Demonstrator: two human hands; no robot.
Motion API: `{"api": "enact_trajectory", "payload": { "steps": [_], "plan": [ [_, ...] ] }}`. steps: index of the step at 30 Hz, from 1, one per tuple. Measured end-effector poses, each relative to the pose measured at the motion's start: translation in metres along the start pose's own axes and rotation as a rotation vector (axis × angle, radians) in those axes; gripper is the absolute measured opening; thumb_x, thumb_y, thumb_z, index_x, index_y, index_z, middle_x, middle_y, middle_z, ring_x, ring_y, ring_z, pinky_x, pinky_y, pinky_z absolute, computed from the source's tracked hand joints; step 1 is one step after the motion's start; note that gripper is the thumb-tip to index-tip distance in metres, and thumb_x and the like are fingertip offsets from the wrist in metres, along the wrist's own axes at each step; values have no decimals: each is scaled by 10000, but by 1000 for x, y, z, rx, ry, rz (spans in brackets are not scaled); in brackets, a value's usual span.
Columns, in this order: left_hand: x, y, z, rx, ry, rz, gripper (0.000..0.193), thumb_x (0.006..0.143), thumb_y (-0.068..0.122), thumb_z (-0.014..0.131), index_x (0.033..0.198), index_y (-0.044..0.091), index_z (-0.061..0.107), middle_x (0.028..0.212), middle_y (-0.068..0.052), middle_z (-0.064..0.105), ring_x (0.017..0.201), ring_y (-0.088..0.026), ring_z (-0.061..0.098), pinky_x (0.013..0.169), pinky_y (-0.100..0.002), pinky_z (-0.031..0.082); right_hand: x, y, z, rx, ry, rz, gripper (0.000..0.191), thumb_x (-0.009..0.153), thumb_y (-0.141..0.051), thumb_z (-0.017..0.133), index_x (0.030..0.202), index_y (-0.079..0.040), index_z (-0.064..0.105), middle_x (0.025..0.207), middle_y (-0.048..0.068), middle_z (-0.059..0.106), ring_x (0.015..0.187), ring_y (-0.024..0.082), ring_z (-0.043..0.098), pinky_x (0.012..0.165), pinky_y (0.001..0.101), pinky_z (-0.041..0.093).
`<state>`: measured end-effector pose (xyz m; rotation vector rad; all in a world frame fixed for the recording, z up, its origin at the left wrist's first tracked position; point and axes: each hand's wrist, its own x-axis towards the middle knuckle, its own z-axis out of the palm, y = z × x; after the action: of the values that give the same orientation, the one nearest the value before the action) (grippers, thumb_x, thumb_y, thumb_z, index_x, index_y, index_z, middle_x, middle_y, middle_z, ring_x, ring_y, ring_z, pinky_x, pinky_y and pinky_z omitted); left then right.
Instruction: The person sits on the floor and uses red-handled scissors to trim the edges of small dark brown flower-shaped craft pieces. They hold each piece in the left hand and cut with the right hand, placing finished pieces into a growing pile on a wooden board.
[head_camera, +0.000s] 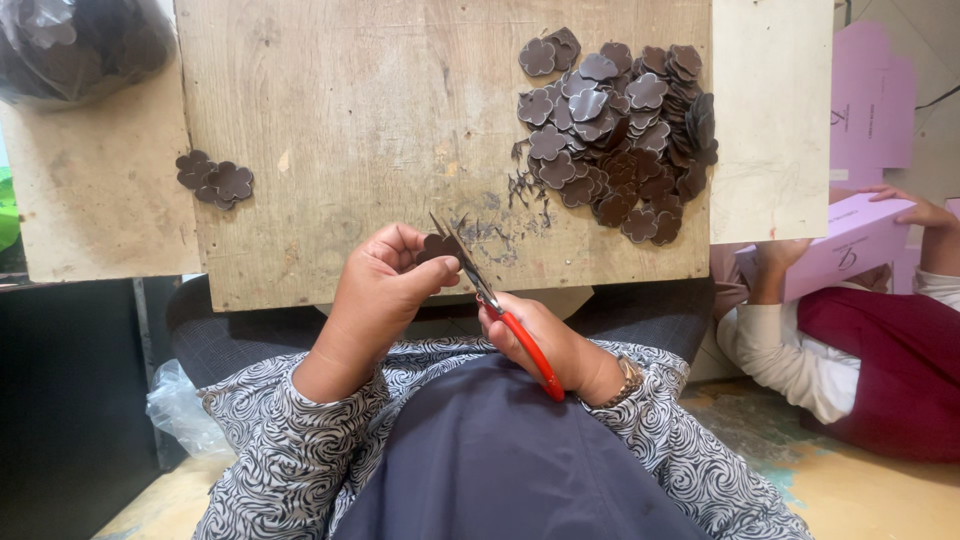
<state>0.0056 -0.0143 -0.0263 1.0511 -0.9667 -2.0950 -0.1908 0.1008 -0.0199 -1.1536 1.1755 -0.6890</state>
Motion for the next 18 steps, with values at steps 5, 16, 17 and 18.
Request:
{"api": "enact_trajectory", "payload": {
  "steps": [5,16,17,18],
  "plan": [
    [1,-1,-1,-11,7,-7,147,896,-10,719,1001,9,617,930,-77,738,818,-122,717,755,-252,590,0,3,-1,-11,-8,5,625,985,-693,465,997,-72,532,837,-26,497,769,82,433,696,248,445],
    [-1,-4,1,99,-3,46,173,894,-10,740,999,4,603,901,-57,719,792,-107,709,706,-238,588,0,-4,-1,-29,-41,-70,706,941,-790,451,996,-89,516,826,-20,496,758,94,463,680,260,444],
    [-1,-4,1,96,0,48,182,889,-12,741,1000,6,597,897,-53,715,790,-107,711,703,-239,588,0,-4,-1,-28,-44,-62,705,938,-789,452,987,-89,515,816,-17,493,752,97,459,674,263,441],
    [-1,-4,0,94,5,50,192,884,-13,743,1000,8,592,894,-50,712,788,-108,712,699,-239,589,0,-4,-1,-25,-48,-54,704,934,-788,453,979,-88,514,807,-14,490,746,100,455,668,266,438]
  ]
}}
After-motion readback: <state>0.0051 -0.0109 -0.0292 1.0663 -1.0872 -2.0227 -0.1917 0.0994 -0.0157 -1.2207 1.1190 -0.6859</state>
